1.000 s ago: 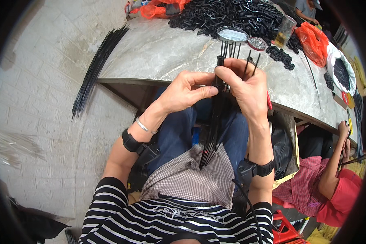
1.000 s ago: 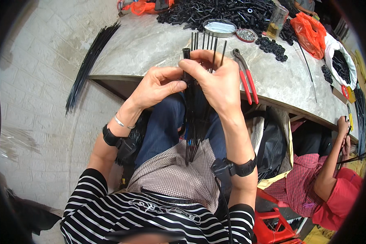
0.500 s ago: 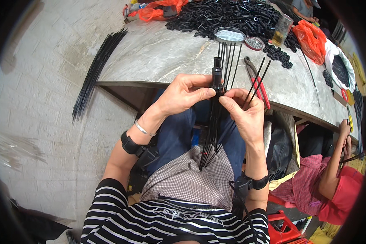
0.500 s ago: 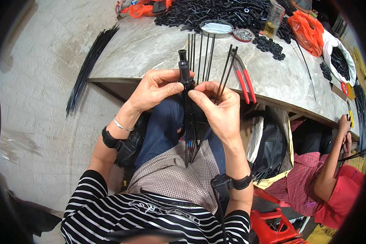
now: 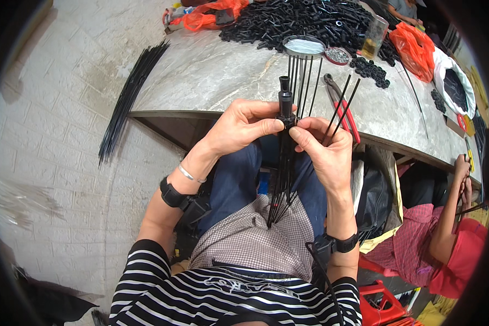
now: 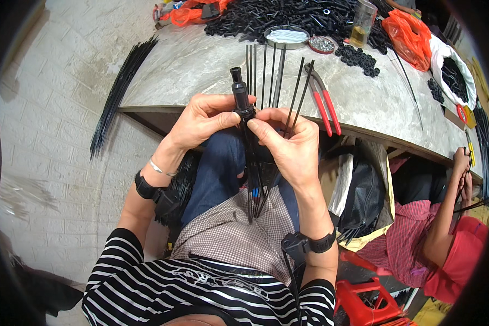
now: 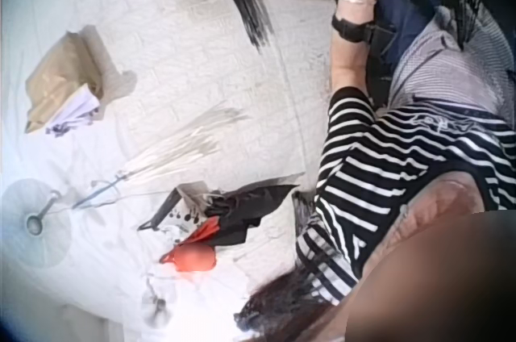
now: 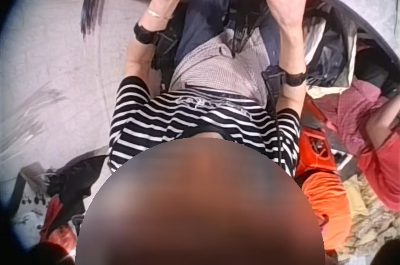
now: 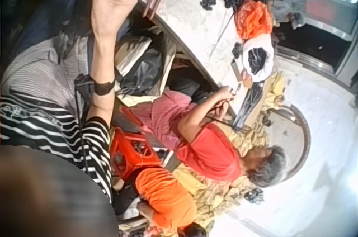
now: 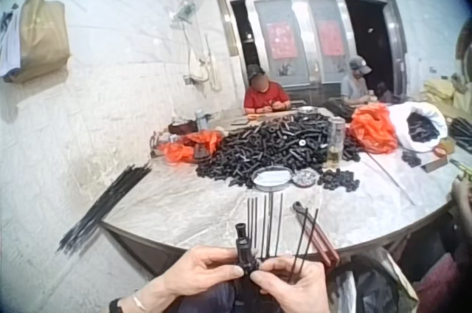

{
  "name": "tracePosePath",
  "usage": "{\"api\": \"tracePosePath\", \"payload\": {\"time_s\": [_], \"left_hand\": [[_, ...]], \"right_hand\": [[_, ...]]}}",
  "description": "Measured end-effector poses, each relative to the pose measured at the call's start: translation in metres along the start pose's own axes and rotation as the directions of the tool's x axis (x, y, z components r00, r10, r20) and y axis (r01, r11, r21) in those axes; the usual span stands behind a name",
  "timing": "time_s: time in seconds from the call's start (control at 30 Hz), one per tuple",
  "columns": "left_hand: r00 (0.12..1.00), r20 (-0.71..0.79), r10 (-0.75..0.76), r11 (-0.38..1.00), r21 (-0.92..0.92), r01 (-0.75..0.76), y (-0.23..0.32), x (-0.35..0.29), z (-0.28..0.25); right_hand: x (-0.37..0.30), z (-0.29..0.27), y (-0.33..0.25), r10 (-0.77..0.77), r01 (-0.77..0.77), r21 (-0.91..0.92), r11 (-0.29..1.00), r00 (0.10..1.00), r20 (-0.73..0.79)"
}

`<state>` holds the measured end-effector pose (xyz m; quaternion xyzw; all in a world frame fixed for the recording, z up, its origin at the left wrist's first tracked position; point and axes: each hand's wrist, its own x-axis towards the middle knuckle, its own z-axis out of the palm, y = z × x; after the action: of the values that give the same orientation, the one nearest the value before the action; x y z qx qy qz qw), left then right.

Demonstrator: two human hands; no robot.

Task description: Assembling components of an umbrella, specifically attaching the ribs to the center pole.

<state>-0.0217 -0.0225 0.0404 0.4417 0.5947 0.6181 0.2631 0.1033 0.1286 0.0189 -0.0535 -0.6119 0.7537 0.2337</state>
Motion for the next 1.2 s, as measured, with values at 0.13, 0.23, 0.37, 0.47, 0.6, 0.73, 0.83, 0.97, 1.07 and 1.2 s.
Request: {"api": "tracePosePath", "payload": {"time_s": [0.13, 0.23, 0.37, 0.47, 0.6, 0.73, 0.83, 0.97, 1.07, 1.2], "left_hand": [[1.000, 0.003, 0.002, 1.000, -0.015, -0.002, -0.002, 0.002, -0.001], [0.999, 0.025, 0.025, 0.999, -0.026, -0.024, -0.003, 0.003, -0.001], [1.000, 0.028, 0.008, 1.000, -0.023, -0.007, -0.003, 0.001, -0.002], [1.000, 0.020, -0.001, 1.000, -0.019, 0.001, -0.003, -0.001, -0.002], [0.999, 0.015, -0.029, 0.999, -0.040, 0.030, 0.003, -0.006, -0.009], [1.000, 0.004, -0.006, 1.000, -0.019, 0.006, 0.008, 0.001, 0.000], [0.997, 0.021, -0.075, 0.934, 0.351, 0.063, 0.005, 0.024, 0.025], [0.971, -0.170, -0.171, 0.984, 0.018, 0.177, -0.006, -0.001, 0.007], [0.991, -0.130, -0.009, 0.947, 0.319, 0.050, -0.027, 0.007, -0.029], [0.995, 0.004, -0.097, 0.986, 0.135, 0.095, -0.053, 0.032, -0.032]], "right_hand": [[0.004, -0.001, 0.005, -0.032, 0.033, 0.027, 0.999, 0.999, -0.002], [0.005, -0.005, 0.007, -0.062, 0.061, 0.030, 0.998, 0.998, 0.030], [0.005, -0.005, 0.005, -0.044, 0.044, 0.011, 0.999, 0.998, 0.050], [0.005, -0.005, 0.005, -0.038, 0.038, 0.003, 0.999, 0.998, 0.055], [0.009, 0.000, 0.007, -0.016, 0.009, 0.073, 0.997, 0.995, 0.103], [0.010, -0.008, 0.002, -0.005, -0.007, 0.123, 0.992, 0.995, 0.095], [0.001, -0.032, -0.004, 0.061, -0.062, -0.057, 0.996, 0.998, -0.022], [0.015, -0.011, 0.007, -0.019, 0.026, -0.065, 0.998, 0.995, 0.096], [0.028, -0.005, 0.025, -0.105, 0.084, 0.216, 0.973, 0.990, 0.089], [0.021, -0.018, 0.031, -0.125, 0.128, 0.242, 0.962, 0.992, -0.026]]}}
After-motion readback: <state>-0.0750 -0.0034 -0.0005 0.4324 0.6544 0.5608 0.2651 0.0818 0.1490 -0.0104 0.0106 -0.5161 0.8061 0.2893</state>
